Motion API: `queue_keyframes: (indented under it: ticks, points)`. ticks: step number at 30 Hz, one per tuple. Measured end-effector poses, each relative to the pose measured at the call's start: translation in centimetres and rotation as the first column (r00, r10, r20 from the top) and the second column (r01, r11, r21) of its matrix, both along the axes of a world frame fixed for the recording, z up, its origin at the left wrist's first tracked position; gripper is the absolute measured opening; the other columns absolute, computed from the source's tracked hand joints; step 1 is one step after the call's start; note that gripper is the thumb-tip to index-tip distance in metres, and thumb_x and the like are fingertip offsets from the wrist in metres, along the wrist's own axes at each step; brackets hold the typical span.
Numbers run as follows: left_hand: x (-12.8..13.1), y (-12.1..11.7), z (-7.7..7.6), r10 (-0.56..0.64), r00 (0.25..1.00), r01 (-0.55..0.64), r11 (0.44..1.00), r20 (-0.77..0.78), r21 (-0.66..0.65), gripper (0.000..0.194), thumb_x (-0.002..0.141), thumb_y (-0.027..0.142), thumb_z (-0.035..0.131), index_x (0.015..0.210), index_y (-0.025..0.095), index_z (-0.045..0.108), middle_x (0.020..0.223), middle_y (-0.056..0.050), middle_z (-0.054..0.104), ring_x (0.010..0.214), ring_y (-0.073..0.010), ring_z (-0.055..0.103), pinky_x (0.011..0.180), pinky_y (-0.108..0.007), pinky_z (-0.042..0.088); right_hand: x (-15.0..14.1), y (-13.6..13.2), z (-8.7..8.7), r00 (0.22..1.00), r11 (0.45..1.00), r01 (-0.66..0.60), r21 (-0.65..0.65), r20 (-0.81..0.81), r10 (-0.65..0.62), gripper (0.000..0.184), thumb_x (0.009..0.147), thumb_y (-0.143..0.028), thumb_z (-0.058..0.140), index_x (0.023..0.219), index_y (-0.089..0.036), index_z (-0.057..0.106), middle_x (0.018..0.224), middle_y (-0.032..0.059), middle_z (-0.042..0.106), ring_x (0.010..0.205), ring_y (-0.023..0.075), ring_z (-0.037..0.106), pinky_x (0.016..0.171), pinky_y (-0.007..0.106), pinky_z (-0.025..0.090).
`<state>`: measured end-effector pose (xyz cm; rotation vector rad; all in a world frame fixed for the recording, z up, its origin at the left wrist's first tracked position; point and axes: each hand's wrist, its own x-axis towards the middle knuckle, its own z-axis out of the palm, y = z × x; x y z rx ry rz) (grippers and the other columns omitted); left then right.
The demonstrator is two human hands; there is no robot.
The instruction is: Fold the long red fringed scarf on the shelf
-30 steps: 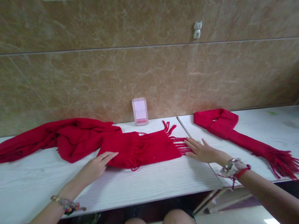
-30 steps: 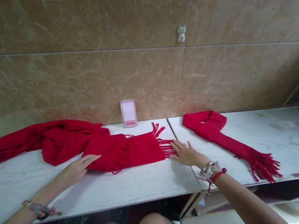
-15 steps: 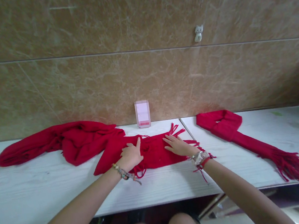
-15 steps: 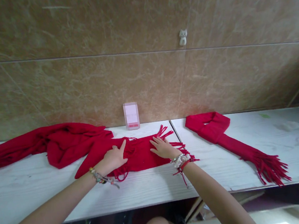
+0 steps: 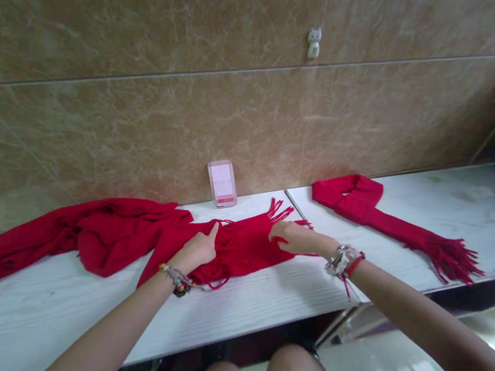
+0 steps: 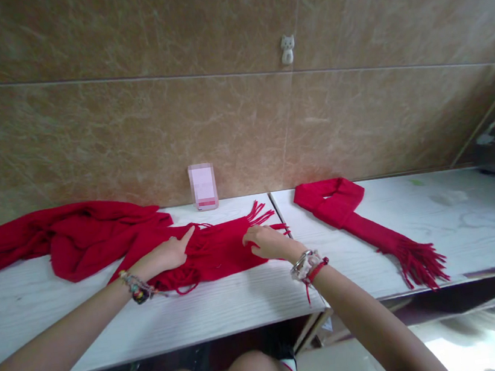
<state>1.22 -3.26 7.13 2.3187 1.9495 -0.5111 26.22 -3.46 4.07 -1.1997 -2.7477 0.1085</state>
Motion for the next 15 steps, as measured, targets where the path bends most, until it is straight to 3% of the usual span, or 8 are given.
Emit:
queue_keyframes:
  ticks: [3,7,11,15]
  points:
    - [0.1,-0.2,0.0,-0.007,1.0,0.006,1.0,-0.024,-0.006,0.077,0.075,0.013,0.042,0.141,0.014,0.003,0.106,-0.023,0.058,0.079,-0.0252,0.063,0.062,-0.028,0.045,-0.3,-0.2,-0.1,0.979,0.998,-0.065,-0.02,0.193,0.067,0.028,0.071,-0.003,0.045,0.09,-0.014,0.062,0.09,0.0085,0.065,0.088,0.0196,0.058,0.078,0.031,0.043]
    - [0.7,-0.5,-0.3,0.023,0.998,-0.023,1.0,-0.051,0.01,0.084,0.072,0.018,0.051,0.141,0.015,0.003,0.11,-0.023,0.055,0.091,-0.0292,0.06,0.065,-0.03,0.047,3.6,0.6,0.3,0.914,0.99,0.126,0.064,0.38,-0.141,0.024,0.075,-0.002,0.043,0.082,-0.013,0.064,0.086,0.012,0.067,0.087,0.0227,0.06,0.076,0.035,0.041]
    - [1.0,-0.5,-0.4,0.031,0.998,-0.03,0.999,-0.045,0.031,0.082,0.07,0.008,0.047,0.141,0.017,0.007,0.108,-0.022,0.056,0.091,-0.0297,0.06,0.065,-0.032,0.047,7.0,0.9,1.3,0.856,0.933,0.324,0.158,0.371,-0.36,0.026,0.074,0.0,0.042,0.081,-0.011,0.065,0.086,0.0157,0.067,0.086,0.0253,0.06,0.074,0.037,0.042]
    - [-0.1,0.5,0.1,0.0,1.0,0.0,0.999,0.023,0.037,0.081,0.068,0.002,0.043,0.141,0.015,0.009,0.105,-0.021,0.059,0.085,-0.0264,0.063,0.064,-0.028,0.046,4.7,0.8,1.7,0.894,0.936,0.313,0.16,0.282,-0.347,0.03,0.082,-0.006,0.037,0.094,-0.012,0.064,0.1,0.0127,0.064,0.094,0.0192,0.058,0.081,0.03,0.043]
